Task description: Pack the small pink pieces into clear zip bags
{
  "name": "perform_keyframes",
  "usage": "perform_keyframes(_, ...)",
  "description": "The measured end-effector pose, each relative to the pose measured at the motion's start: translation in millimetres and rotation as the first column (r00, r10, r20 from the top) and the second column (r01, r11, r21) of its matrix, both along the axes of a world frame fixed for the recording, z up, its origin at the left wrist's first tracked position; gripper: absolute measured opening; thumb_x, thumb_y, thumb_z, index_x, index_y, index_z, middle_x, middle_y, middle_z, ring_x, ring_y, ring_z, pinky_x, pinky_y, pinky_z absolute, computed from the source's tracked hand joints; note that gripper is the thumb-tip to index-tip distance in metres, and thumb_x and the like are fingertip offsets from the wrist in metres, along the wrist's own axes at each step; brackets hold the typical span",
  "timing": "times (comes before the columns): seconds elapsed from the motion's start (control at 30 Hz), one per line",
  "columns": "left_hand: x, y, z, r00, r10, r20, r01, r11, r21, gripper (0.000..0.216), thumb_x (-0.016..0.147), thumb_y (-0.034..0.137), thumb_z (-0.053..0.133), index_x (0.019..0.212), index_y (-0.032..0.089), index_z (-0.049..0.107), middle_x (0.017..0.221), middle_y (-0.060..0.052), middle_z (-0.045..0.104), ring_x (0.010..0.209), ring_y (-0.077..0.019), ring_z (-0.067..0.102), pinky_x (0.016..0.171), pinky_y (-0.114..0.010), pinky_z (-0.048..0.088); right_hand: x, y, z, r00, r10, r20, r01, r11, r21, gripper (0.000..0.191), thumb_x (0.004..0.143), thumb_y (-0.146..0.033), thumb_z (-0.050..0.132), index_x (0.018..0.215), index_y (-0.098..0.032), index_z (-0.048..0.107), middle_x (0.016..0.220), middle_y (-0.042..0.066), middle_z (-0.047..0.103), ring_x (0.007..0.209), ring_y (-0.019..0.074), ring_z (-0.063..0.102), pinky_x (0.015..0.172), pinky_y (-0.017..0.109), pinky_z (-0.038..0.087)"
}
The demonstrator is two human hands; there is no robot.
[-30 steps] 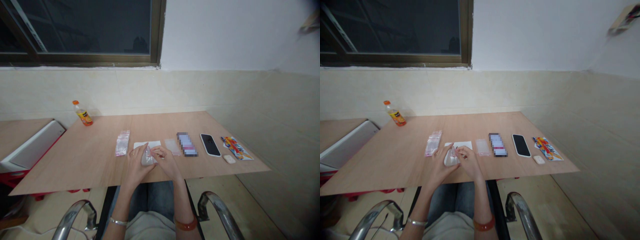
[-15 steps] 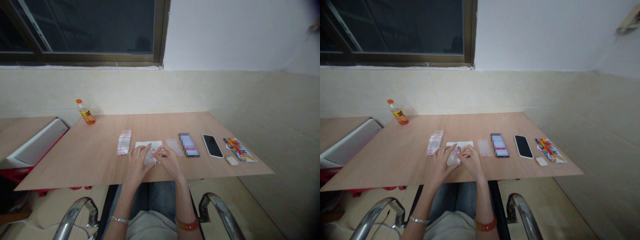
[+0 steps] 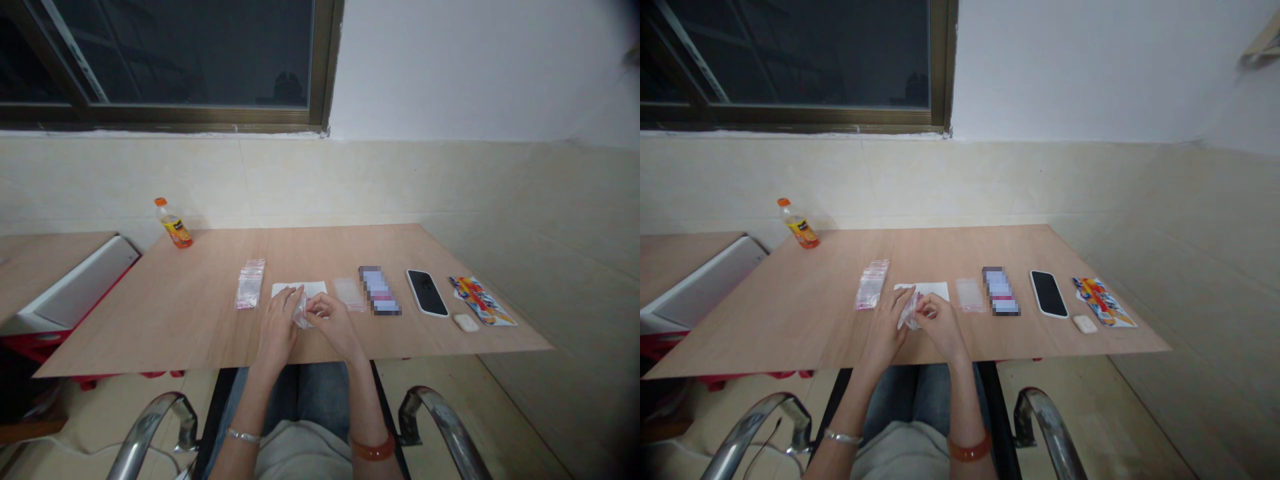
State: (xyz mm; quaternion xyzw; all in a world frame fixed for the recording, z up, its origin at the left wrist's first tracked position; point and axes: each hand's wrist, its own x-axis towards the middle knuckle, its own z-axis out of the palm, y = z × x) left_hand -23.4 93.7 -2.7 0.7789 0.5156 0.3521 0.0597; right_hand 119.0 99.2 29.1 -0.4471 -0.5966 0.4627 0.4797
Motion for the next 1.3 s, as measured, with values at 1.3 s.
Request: perform_keyframes(1.3,-37,22,-4.3,0.903,0.183,-0.389,-0.197,0.98,0.004,0.048,0.077,0.02,0.059,0.123,0.022,0.044,0.121,-0.01,0.052,0.112,-0.0258,0.047,0.094,-0.044,0.033,-14,36,-108.1,0.747,-0.399,0.532,0.335,0.917,0.218,0.026,0.077,-0.032,0.056,0.096,-0.019,0.07,0.092,0.011,0.063,0.089,0.0247,0.055,0.079,0.035,0.04)
